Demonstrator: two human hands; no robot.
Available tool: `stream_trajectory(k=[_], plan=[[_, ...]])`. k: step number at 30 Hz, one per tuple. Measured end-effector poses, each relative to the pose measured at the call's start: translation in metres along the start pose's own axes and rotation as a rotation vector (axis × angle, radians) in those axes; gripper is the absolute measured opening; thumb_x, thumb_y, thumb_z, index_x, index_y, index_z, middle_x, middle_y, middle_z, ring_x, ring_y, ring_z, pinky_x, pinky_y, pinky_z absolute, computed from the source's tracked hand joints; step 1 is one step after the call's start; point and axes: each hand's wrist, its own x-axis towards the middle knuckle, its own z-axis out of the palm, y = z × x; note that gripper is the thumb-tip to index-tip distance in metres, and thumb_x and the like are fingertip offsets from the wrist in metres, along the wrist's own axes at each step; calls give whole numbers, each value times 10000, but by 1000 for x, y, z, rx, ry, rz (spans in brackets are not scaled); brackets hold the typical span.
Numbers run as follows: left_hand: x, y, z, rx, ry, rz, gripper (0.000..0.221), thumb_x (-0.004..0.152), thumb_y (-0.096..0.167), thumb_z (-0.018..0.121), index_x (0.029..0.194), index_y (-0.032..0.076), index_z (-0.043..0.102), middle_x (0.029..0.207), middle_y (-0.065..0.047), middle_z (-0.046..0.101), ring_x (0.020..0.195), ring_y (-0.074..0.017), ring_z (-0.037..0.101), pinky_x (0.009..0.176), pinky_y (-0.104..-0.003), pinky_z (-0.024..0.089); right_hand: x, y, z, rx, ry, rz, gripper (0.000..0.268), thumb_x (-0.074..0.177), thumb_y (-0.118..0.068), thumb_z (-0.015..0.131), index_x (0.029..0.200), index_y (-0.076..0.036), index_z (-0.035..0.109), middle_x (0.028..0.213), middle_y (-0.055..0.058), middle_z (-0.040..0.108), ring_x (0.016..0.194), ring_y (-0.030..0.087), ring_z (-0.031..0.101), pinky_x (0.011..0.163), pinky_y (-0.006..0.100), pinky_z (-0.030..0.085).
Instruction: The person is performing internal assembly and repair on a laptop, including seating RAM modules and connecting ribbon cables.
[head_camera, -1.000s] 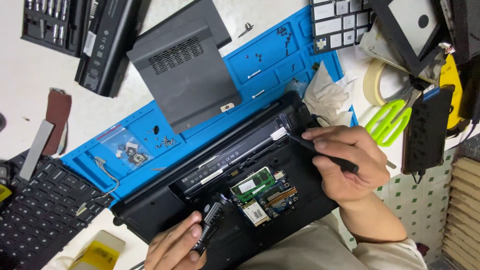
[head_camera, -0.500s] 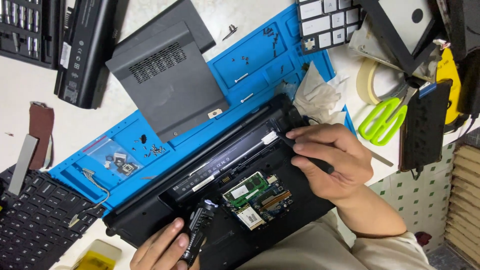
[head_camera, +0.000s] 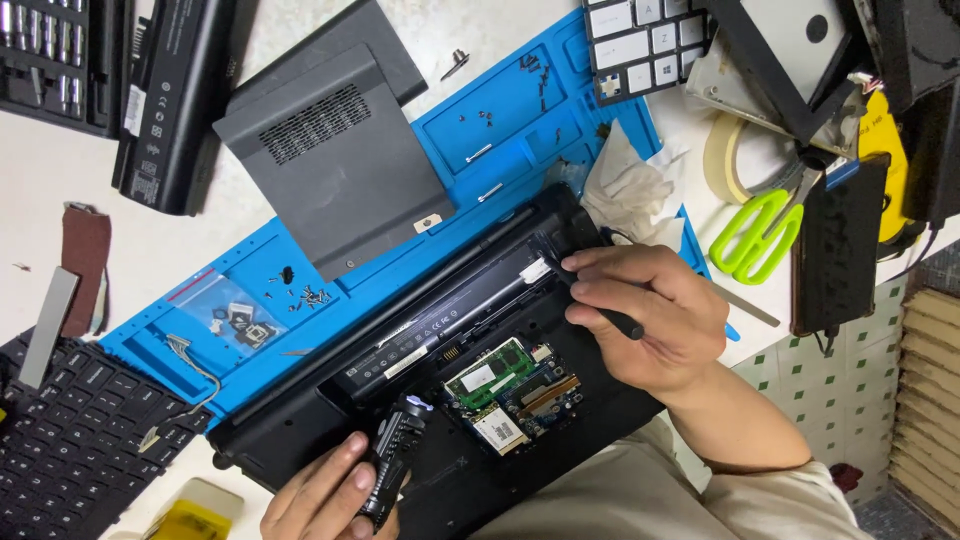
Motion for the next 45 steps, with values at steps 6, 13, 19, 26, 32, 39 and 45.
stream_trajectory(k=[6,13,19,26,32,39,45], plan=[[15,14,11,26,157,-48,259,982,153,484,1088,40,691,1118,-223,740,992,-295,795,876,-313,654,0,-1,3,-8,39,-7,141,912,-19,701,961,106,658,854,218,566,765,355,694,790,499,744],[38,30,11,-12,254,-83,202,947,190,587,1023,41,700,1062,-224,745,938,-297,808,827,-307,666,1,1,2,-22,32,-12,143,923,-38,699,971,91,658,864,223,594,771,354,716,775,464,739],[36,25,3,-37,171,-44,194,905,155,662,1043,25,701,1123,-261,730,1017,-289,795,860,-303,661,-1,3,3,-38,61,10,157,925,-55,711,968,83,649,872,215,606,795,410,753,766,439,713],[49,44,-4,-14,88,-129,222,924,112,643,1097,-17,697,1194,-145,730,1096,-305,770,898,-323,659,3,1,3,-32,64,59,128,931,-55,711,929,67,673,858,216,630,788,376,769,738,380,667],[80,66,4,18,221,-94,209,784,157,853,734,73,669,1035,-88,763,1002,-343,792,714,-311,647,6,-2,5,-73,69,83,150,952,-94,699,899,47,704,868,207,672,791,308,772,711,323,600],[118,59,27,-112,358,65,383,890,176,829,1147,80,562,1132,-184,732,1045,-304,800,883,-384,715,5,-1,7,-87,72,60,154,958,-89,695,896,52,704,864,212,694,799,308,759,722,341,595],[158,61,55,-90,444,179,248,936,159,748,1020,5,573,1034,-246,728,977,-368,792,836,-395,715,7,-5,7,-134,24,27,93,1012,-12,616,949,37,664,957,208,714,837,305,744,731,352,599]])
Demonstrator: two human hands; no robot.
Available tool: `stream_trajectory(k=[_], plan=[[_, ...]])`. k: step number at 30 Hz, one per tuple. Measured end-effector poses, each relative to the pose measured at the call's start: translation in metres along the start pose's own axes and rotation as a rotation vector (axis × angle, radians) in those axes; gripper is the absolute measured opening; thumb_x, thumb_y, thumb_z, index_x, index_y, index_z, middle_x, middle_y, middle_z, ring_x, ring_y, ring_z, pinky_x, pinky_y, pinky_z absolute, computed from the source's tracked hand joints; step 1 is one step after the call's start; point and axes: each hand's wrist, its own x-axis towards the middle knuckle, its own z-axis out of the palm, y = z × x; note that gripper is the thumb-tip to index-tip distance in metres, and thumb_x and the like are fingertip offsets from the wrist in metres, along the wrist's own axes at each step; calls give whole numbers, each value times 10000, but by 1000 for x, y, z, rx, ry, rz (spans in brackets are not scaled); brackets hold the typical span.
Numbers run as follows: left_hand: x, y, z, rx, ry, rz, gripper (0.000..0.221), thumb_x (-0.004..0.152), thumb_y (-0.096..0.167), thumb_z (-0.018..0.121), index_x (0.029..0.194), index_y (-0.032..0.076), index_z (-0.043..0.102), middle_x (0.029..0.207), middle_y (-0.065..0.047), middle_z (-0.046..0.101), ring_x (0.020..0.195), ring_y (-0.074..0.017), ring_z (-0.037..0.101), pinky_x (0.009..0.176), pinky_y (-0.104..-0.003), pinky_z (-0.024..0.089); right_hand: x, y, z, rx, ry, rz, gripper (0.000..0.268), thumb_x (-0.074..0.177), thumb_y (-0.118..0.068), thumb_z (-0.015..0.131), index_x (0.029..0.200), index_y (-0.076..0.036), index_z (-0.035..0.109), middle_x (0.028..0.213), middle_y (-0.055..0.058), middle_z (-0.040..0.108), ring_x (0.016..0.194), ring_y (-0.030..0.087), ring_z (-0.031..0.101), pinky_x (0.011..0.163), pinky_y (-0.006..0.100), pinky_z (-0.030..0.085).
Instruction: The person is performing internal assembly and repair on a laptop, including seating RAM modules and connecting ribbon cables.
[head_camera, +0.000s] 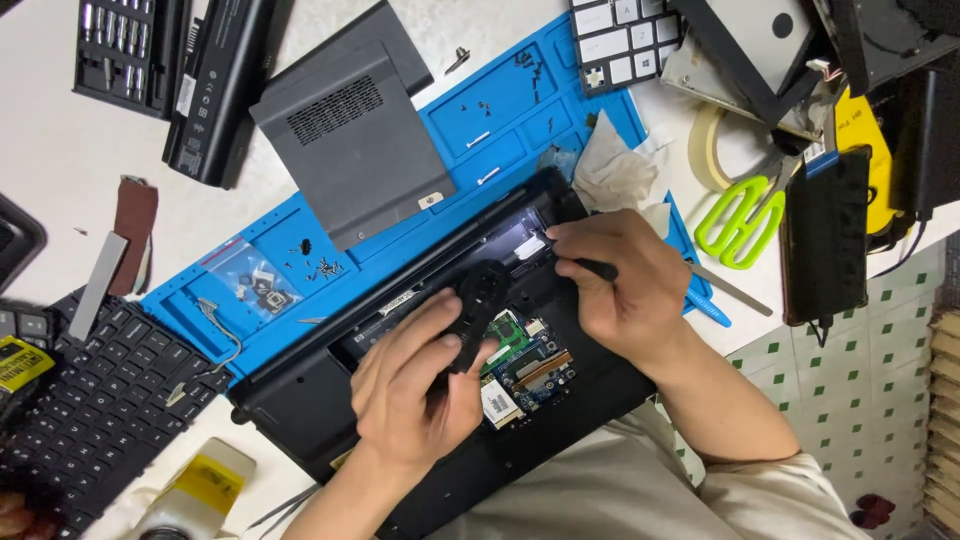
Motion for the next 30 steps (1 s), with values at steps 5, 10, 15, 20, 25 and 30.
stream_trajectory(k=[5,10,15,20,25,30], plan=[[-7,-8,-5,-7,-8,51,328,935,158,784,1099,35,528,1070,-235,713,981,-399,793,846,-426,727,-1,0,0,-31,-9,-25,138,1038,-58,576,964,31,652,966,209,698,837,307,744,750,368,610],[-17,-12,-16,-5,-104,96,469,936,164,854,1226,93,492,1174,-198,702,1086,-399,779,851,-406,719,2,0,-1,-21,-11,-50,164,1031,-97,585,958,40,638,947,221,686,829,311,755,718,355,605],[-20,-15,-16,-38,-118,138,487,979,214,807,1312,97,471,1180,-195,692,1048,-400,790,869,-431,728,6,-3,-2,-6,-86,-34,102,990,-2,616,924,24,689,946,187,702,842,301,746,749,356,621],[-22,-18,-13,-52,-111,117,485,942,208,845,1252,88,491,1179,-193,695,1054,-397,788,864,-424,726,5,-1,2,-38,26,15,139,977,-61,677,919,64,702,904,210,717,780,292,723,717,342,581],[-20,-19,-9,-48,-72,142,417,961,206,804,1217,85,498,1140,-191,706,999,-392,802,812,-395,719,9,-6,-5,-59,-26,45,107,956,-61,744,945,40,711,930,192,710,804,282,727,722,335,584],[-18,-22,-5,-58,-8,184,383,951,212,797,1165,65,516,1088,-195,713,948,-386,802,779,-392,716,30,-14,-34,-274,-294,60,168,962,-183,837,983,-25,787,855,71,652,665,189,620,538,292,430]])
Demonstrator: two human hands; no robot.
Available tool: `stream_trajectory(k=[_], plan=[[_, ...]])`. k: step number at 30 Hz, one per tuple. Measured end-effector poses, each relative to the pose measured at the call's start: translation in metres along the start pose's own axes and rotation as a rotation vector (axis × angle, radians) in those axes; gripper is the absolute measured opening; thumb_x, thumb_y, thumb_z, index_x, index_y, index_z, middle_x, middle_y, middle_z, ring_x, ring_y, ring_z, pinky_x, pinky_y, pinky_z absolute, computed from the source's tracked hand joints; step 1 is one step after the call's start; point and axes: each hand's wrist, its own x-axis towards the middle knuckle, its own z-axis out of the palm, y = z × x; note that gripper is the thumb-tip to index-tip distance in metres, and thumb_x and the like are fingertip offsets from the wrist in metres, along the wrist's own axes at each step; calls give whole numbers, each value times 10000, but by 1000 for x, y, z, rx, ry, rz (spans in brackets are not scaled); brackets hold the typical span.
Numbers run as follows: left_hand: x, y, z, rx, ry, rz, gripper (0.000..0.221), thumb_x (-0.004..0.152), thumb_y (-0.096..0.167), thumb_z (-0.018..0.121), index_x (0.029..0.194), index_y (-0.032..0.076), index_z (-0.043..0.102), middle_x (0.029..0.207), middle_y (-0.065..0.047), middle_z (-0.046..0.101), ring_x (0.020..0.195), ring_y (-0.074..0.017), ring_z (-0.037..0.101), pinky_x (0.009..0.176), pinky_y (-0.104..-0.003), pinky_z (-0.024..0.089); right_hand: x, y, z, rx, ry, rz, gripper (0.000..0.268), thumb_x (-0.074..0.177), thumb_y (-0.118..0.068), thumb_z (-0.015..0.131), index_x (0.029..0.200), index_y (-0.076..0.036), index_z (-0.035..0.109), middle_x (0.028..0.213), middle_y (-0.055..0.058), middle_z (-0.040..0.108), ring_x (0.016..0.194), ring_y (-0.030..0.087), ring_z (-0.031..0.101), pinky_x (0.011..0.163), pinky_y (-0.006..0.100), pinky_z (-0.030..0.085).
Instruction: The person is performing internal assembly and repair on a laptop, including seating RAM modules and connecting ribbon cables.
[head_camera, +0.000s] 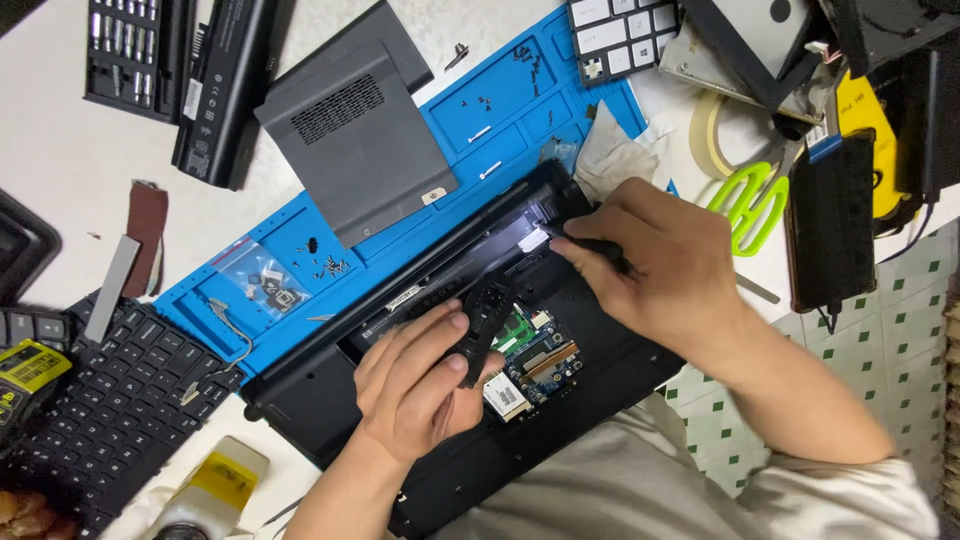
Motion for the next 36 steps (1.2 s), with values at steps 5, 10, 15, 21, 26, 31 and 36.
stream_trajectory(k=[5,10,15,21,26,31,36], plan=[[-1,-4,3,-3,29,23,372,952,212,791,1162,63,522,1059,-196,721,933,-369,797,799,-410,719,0,1,1,-411,-187,-80,329,1041,-262,697,742,-199,574,676,-21,527,574,239,556,424,366,296],[2,-6,5,22,72,61,316,965,218,753,1112,53,527,1003,-202,727,890,-361,797,763,-391,708,16,-7,2,-897,-459,-86,435,1042,-608,637,747,-294,583,642,-61,607,511,207,648,406,320,360],[2,-6,4,15,77,67,324,957,206,766,1114,55,526,1007,-202,729,897,-354,795,764,-401,707,25,1,0,-952,-499,-129,610,1075,-642,592,586,-279,624,481,-59,536,482,195,603,450,310,343],[1,-5,6,14,72,68,320,960,221,761,1102,59,525,997,-201,729,883,-356,796,747,-405,710,34,6,7,-781,-682,-86,379,1080,-432,567,801,-214,703,685,-13,705,552,292,701,472,420,515],[2,-6,6,17,74,59,317,960,217,761,1097,59,523,992,-201,731,879,-356,799,733,-393,707,26,16,2,-850,-519,-360,340,1040,-321,632,709,-247,606,628,-44,614,485,204,622,397,334,414],[3,-6,7,18,71,54,335,961,224,766,1118,70,513,1007,-193,729,889,-353,798,743,-394,707,32,11,-9,-906,-541,-533,331,866,-33,674,648,-232,525,584,-54,506,466,144,506,403,282,348],[2,-7,7,18,72,56,339,960,217,769,1128,68,515,1015,-199,727,883,-356,799,739,-402,710,40,5,-17,-951,-621,-655,310,936,-6,677,742,-199,531,611,-50,464,488,112,472,433,253,350]])
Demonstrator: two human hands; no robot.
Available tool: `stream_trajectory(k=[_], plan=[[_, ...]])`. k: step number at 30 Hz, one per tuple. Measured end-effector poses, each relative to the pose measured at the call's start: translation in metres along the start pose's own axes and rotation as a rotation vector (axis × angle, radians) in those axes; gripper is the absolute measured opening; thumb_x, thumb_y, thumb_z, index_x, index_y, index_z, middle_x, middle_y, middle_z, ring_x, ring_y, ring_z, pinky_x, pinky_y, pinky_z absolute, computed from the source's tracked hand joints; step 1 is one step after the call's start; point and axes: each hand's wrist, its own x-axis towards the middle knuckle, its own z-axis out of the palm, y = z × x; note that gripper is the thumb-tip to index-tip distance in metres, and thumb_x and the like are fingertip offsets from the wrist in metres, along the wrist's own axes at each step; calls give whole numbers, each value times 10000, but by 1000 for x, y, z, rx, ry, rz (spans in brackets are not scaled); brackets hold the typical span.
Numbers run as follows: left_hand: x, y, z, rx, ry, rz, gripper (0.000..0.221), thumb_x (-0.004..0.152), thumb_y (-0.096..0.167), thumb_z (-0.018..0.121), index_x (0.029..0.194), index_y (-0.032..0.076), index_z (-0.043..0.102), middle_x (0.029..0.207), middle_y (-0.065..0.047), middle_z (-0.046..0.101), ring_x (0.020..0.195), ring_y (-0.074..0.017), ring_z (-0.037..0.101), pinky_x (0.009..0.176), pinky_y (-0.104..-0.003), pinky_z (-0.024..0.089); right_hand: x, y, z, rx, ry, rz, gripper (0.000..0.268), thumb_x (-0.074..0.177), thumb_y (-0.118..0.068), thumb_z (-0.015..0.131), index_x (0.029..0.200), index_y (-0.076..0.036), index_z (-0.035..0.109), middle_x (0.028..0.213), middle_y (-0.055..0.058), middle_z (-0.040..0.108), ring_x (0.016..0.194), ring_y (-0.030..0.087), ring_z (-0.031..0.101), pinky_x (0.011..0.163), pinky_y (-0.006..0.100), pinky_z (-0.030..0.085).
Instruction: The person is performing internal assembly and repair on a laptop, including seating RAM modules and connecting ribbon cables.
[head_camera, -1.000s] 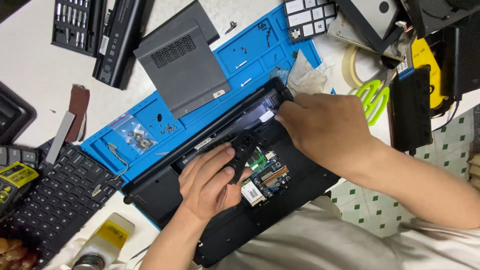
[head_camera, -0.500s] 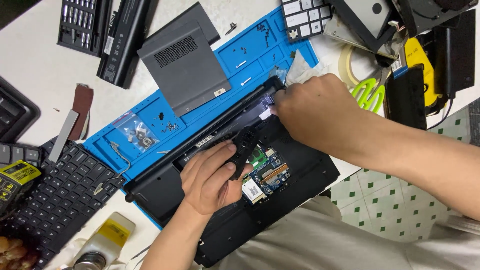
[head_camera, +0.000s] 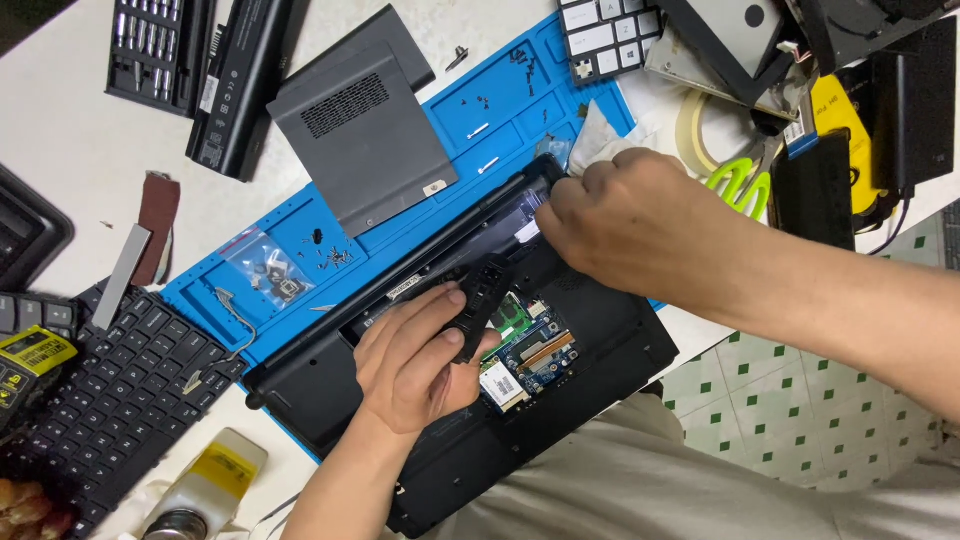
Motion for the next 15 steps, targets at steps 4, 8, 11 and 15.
stream_trajectory(k=[4,8,11,15], plan=[[-2,0,0,14,4,-10,346,953,223,778,1131,72,523,1016,-199,731,896,-361,799,742,-403,700,3,-4,-4,25,18,-36,311,876,9,731,696,-193,577,610,-35,484,505,153,499,469,281,371],[-1,1,-1,7,-8,-13,341,958,223,772,1129,75,517,1024,-191,730,899,-351,799,753,-396,703,6,-3,-5,-32,40,-81,314,900,6,683,706,-199,547,620,-30,461,516,179,466,479,303,319],[-2,0,-2,-4,0,-17,351,953,221,779,1130,73,515,1026,-194,728,901,-357,798,756,-400,704,5,0,-6,-64,76,-111,362,888,28,679,674,-209,510,607,-35,419,521,178,428,498,306,301],[-1,-2,-4,-29,19,-12,351,953,203,775,1139,46,521,1034,-219,716,894,-368,793,767,-422,716,7,3,-9,-81,135,-196,415,941,10,681,669,-213,461,629,-42,350,540,159,343,541,319,277]])
